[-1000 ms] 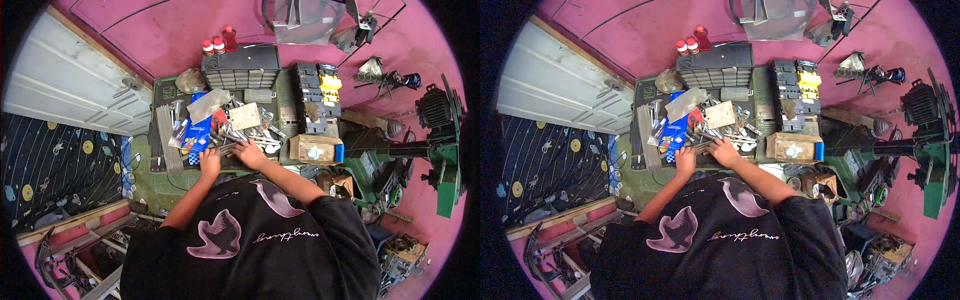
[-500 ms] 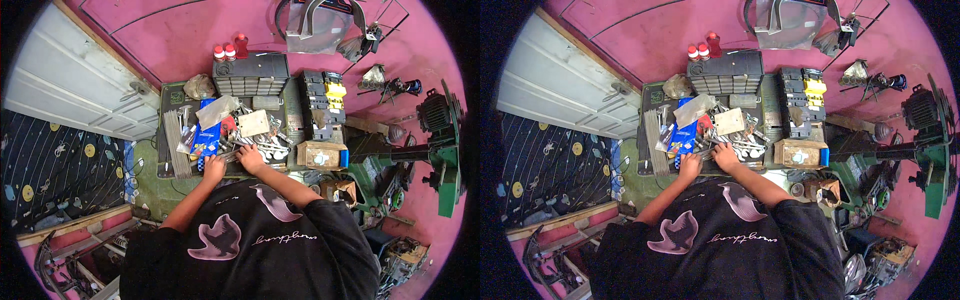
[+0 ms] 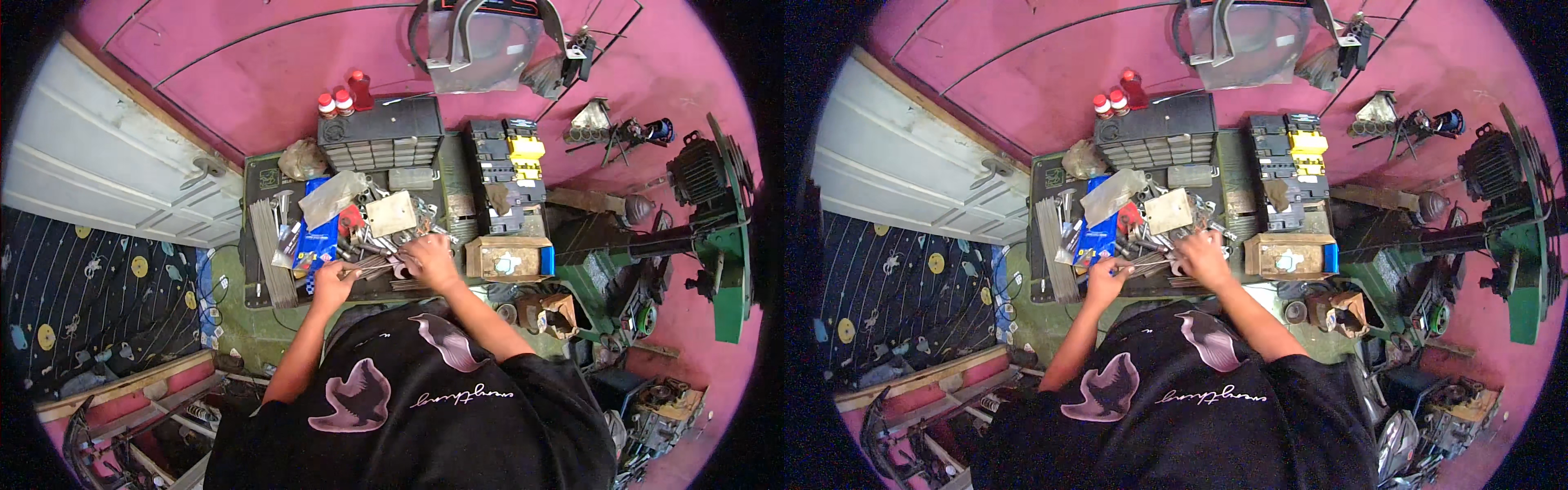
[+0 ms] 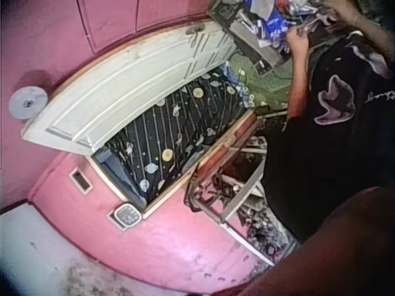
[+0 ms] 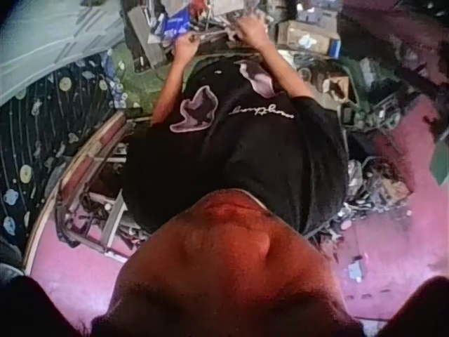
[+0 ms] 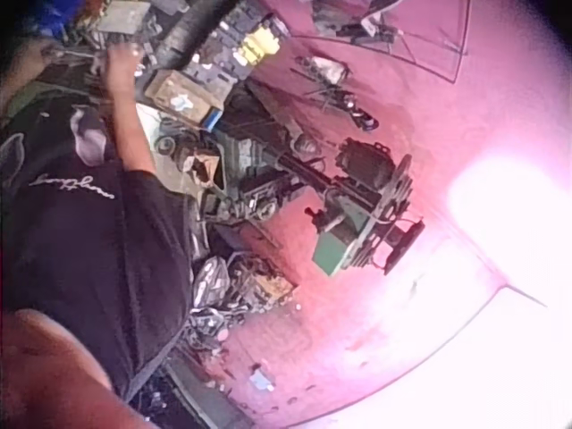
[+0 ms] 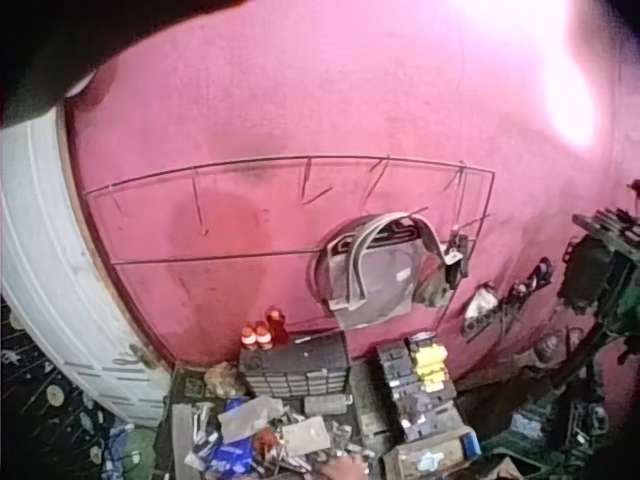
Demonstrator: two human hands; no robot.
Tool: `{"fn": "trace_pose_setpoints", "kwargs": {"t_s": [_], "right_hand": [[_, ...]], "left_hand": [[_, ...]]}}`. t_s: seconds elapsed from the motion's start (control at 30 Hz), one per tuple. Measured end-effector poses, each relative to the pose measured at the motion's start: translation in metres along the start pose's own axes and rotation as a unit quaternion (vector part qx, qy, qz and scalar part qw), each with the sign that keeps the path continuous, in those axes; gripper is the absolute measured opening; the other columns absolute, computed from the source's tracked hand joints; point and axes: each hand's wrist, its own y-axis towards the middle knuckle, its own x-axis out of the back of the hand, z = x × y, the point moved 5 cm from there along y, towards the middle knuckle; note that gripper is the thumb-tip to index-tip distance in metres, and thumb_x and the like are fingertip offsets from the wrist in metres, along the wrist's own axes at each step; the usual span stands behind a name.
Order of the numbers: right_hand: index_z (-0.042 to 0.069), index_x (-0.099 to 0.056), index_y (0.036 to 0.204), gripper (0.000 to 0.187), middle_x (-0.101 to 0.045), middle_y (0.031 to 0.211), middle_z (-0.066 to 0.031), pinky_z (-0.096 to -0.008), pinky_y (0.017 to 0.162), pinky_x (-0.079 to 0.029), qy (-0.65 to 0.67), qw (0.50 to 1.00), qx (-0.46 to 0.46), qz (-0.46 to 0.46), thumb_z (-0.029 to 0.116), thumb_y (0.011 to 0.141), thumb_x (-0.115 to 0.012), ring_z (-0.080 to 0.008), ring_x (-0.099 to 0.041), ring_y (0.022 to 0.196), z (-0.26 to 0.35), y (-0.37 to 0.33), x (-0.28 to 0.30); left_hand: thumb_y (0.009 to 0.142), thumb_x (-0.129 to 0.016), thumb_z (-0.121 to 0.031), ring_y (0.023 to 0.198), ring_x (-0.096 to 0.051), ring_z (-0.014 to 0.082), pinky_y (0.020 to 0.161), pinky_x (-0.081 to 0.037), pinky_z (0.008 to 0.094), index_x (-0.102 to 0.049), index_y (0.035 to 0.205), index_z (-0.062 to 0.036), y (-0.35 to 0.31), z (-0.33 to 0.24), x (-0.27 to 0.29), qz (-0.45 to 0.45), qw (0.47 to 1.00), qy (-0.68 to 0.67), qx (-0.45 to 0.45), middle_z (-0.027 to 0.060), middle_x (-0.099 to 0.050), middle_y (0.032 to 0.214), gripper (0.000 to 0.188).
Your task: The person places a face shield on a wall rack, then repeatedly picks up thin metal rods from a cluttered workbench, aligns them, and stacks them into a neat pile. The person handles the rods one by one or in small groups throughout the clip.
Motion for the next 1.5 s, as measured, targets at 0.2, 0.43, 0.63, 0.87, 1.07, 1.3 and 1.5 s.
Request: {"fn": "trace_pose_setpoints", "kwargs": {"t_s": [0.2,0.43,0.63,0.87,1.07,1.3,1.5], "right_hand": [[0.031,-0.048,0.144,0.053,-0.053,0.146,-0.0005,-0.0592,0.101,-0.033,-0.221,0.911,-0.332,-0.104,0.024,0.093,-0.064,-0.0326,-0.049,0.128,-0.154,-0.028,0.07],[0.027,-0.077,0.107,0.022,-0.074,0.108,-0.0005,-0.0614,0.097,-0.031,-0.223,0.928,-0.294,-0.054,0.026,0.086,-0.069,-0.0239,-0.056,0.116,-0.199,-0.029,0.079],[0.022,-0.078,0.106,0.021,-0.073,0.1,-0.004,-0.0455,0.104,-0.033,0.294,0.939,-0.165,0.061,0.028,0.087,-0.074,-0.0229,-0.061,0.108,-0.084,0.011,0.054],[0.017,-0.076,0.102,0.019,-0.069,0.094,-0.004,-0.0509,0.093,-0.029,0.083,0.982,-0.026,0.167,0.025,0.085,-0.071,-0.0232,-0.057,0.103,-0.016,0.006,0.041],[0.018,-0.074,0.098,0.016,-0.068,0.088,-0.005,-0.051,0.091,-0.028,0.048,0.985,-0.01,0.162,0.026,0.085,-0.071,-0.0236,-0.054,0.101,-0.015,0.002,0.042],[0.018,-0.074,0.113,0.029,-0.069,0.099,-0.0107,-0.0513,0.096,-0.027,0.105,0.92,-0.117,0.359,0.036,0.093,-0.064,-0.0287,-0.057,0.112,-0.05,-0.021,0.028],[0.022,-0.077,0.104,0.017,-0.074,0.108,-0.0049,-0.0702,0.097,-0.028,-0.037,0.929,-0.363,0.066,0.027,0.09,-0.068,-0.0324,-0.061,0.109,-0.163,-0.062,0.077]], "left_hand": [[0.077,-0.082,-0.01,0.08,-0.067,0.0256,0.073,-0.052,0.0359,-0.076,0.089,-0.0039,0.011,-0.05,-0.02,-0.021,0.999,0.009,-0.041,0.0125,-0.073,0.086,0.015],[0.077,-0.085,-0.016,0.069,-0.062,0.0174,0.065,-0.05,0.0314,-0.077,0.088,-0.0051,0.024,-0.082,-0.054,-0.051,0.997,-0.008,-0.05,0.0097,-0.071,0.078,0.018],[0.072,-0.085,-0.015,0.078,-0.066,0.0293,0.071,-0.051,0.0413,-0.076,0.081,-0.0058,0.025,-0.093,-0.071,-0.053,0.994,0.003,-0.093,0.0128,-0.071,0.078,0.015],[0.076,-0.081,-0.011,0.072,-0.067,0.0267,0.071,-0.052,0.0378,-0.077,0.084,-0.0023,0.014,-0.083,-0.076,-0.068,0.997,0.022,-0.033,0.0146,-0.073,0.079,0.013],[0.078,-0.079,-0.012,0.078,-0.069,0.0269,0.073,-0.053,0.0385,-0.079,0.084,-0.0063,0.018,-0.072,-0.06,-0.092,0.995,0.019,-0.032,0.013,-0.074,0.082,0.009],[0.08,-0.077,-0.012,0.083,-0.07,0.0243,0.077,-0.053,0.0356,-0.078,0.087,-0.0049,0.016,-0.047,-0.02,-0.094,0.995,0.039,-0.008,0.0126,-0.075,0.084,0.01],[0.082,-0.08,-0.012,0.089,-0.069,0.0198,0.081,-0.053,0.0354,-0.075,0.086,-0.0022,0.028,-0.015,0.097,-0.102,0.993,0.053,0.035,0.0106,-0.074,0.089,0.012]]}}
